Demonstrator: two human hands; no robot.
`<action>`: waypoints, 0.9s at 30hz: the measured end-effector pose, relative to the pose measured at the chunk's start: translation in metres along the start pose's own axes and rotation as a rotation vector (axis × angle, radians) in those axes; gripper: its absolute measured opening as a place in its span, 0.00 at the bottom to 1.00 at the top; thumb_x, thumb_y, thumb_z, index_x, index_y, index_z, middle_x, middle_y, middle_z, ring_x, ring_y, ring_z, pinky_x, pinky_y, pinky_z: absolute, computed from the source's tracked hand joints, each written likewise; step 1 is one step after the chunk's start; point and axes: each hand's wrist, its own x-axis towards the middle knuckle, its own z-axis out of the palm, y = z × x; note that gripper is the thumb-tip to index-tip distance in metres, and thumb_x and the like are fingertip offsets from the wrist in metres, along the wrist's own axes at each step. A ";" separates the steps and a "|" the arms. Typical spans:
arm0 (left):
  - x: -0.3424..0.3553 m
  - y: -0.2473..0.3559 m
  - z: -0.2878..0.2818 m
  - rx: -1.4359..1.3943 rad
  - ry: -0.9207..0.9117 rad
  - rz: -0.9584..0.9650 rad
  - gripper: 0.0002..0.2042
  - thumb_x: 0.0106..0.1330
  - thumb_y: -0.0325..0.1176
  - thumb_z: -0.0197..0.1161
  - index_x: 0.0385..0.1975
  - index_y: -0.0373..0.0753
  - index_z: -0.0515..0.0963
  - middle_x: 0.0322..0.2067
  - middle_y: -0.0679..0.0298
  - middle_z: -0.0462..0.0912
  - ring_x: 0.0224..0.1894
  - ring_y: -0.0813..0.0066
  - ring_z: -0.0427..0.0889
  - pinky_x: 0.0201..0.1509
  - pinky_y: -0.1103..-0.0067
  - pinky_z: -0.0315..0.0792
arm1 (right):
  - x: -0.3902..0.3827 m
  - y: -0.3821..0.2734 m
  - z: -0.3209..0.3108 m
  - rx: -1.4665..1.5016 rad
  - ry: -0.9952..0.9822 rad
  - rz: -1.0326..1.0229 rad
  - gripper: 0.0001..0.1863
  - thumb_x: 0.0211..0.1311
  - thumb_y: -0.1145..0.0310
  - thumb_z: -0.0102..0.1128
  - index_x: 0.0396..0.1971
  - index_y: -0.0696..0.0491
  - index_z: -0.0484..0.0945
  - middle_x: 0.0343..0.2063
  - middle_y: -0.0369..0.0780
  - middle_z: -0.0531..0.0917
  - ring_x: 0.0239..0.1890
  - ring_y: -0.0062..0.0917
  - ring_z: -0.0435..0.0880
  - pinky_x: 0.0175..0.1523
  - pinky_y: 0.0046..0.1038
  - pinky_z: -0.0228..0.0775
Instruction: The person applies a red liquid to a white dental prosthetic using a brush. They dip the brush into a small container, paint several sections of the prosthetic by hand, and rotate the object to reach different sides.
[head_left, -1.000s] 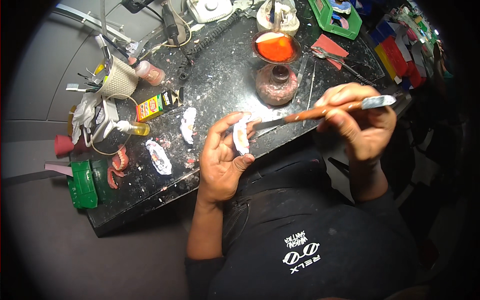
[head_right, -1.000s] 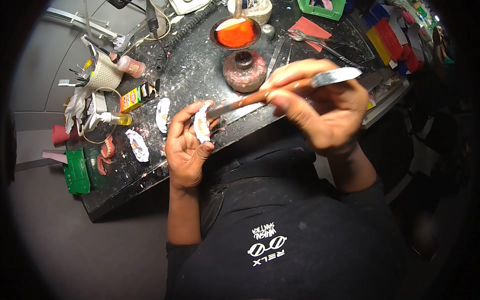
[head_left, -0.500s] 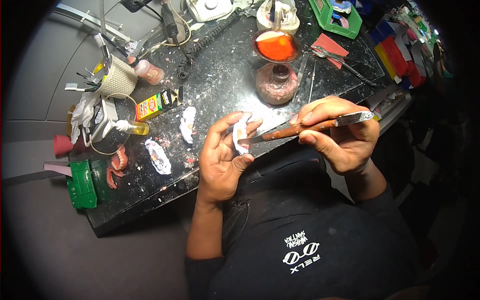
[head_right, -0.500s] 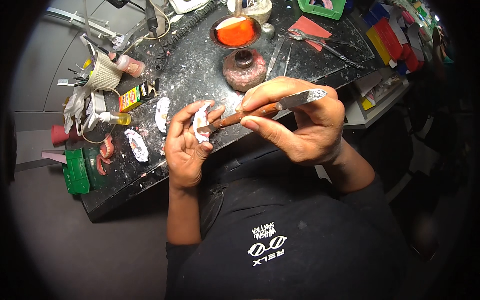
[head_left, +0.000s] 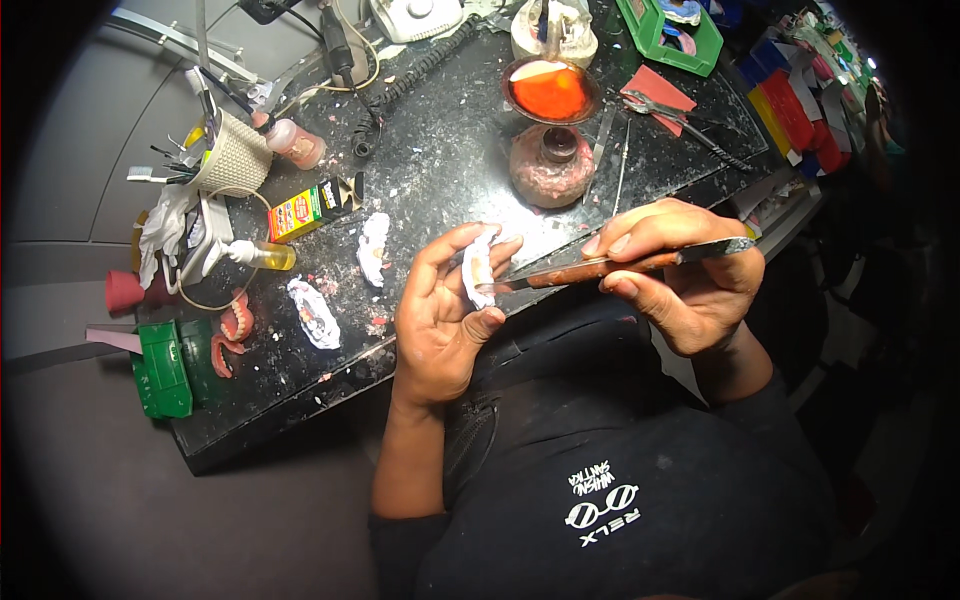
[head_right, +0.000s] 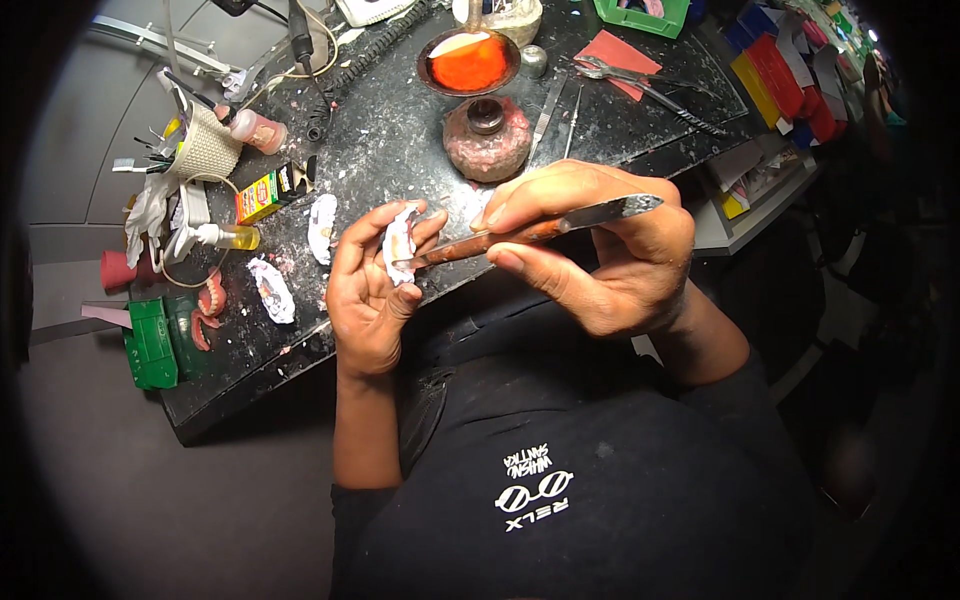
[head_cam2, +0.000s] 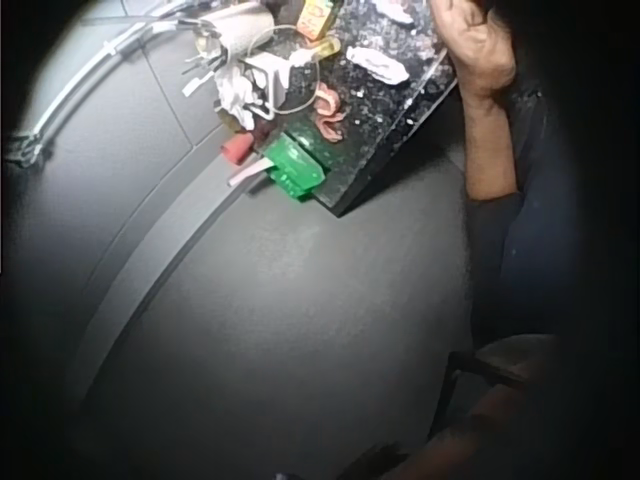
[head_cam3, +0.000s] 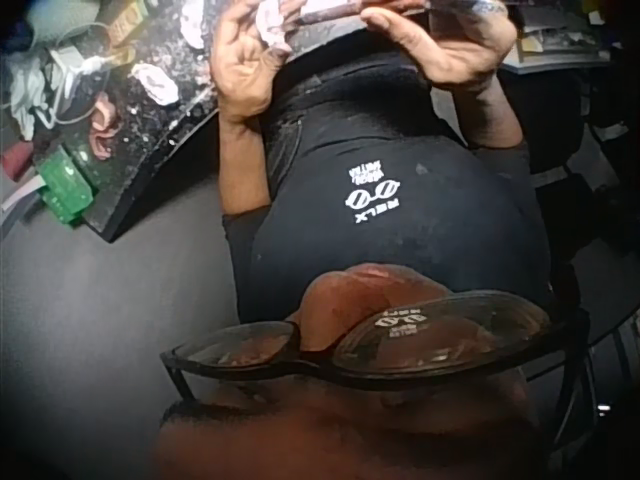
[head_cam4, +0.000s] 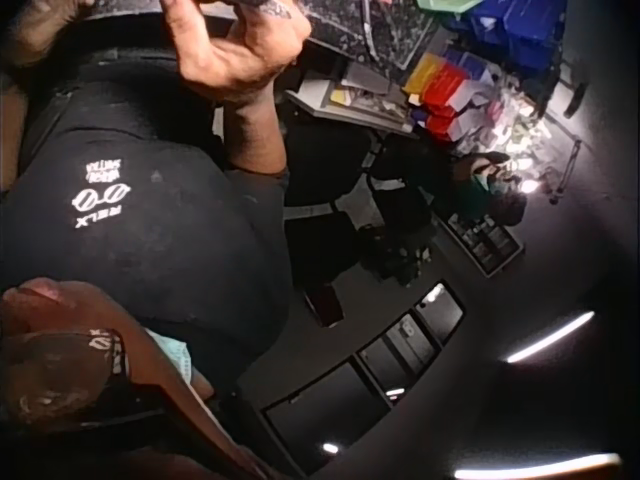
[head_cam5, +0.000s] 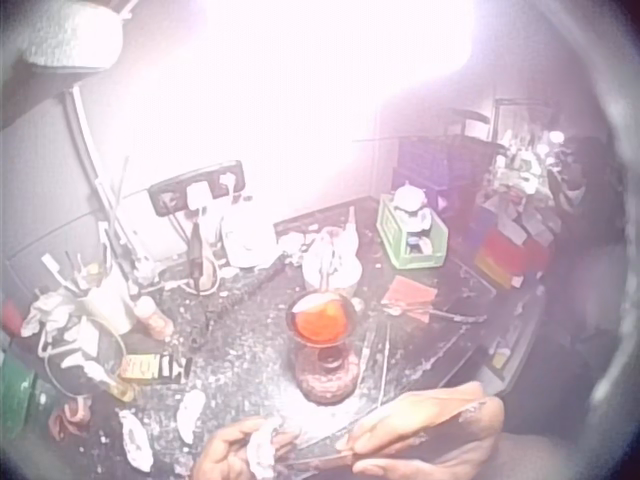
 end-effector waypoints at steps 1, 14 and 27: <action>0.000 0.000 0.001 -0.006 0.000 0.005 0.35 0.66 0.33 0.69 0.67 0.28 0.56 0.64 0.47 0.68 0.67 0.53 0.71 0.67 0.67 0.67 | 0.000 -0.001 0.001 0.006 0.006 0.013 0.12 0.51 0.85 0.71 0.36 0.65 0.80 0.32 0.50 0.85 0.37 0.34 0.87 0.41 0.28 0.80; 0.001 0.003 0.005 0.004 0.096 -0.021 0.39 0.63 0.42 0.72 0.64 0.26 0.58 0.61 0.43 0.68 0.65 0.48 0.72 0.69 0.60 0.67 | -0.004 -0.002 -0.001 -0.029 -0.020 0.001 0.12 0.52 0.84 0.71 0.36 0.65 0.79 0.32 0.52 0.84 0.37 0.34 0.87 0.41 0.27 0.81; 0.001 0.002 0.005 0.026 0.090 0.001 0.39 0.63 0.43 0.71 0.64 0.25 0.57 0.61 0.41 0.69 0.65 0.47 0.72 0.70 0.59 0.65 | -0.005 0.000 0.002 -0.026 -0.015 -0.037 0.11 0.52 0.84 0.70 0.36 0.65 0.79 0.32 0.53 0.85 0.36 0.35 0.87 0.41 0.29 0.82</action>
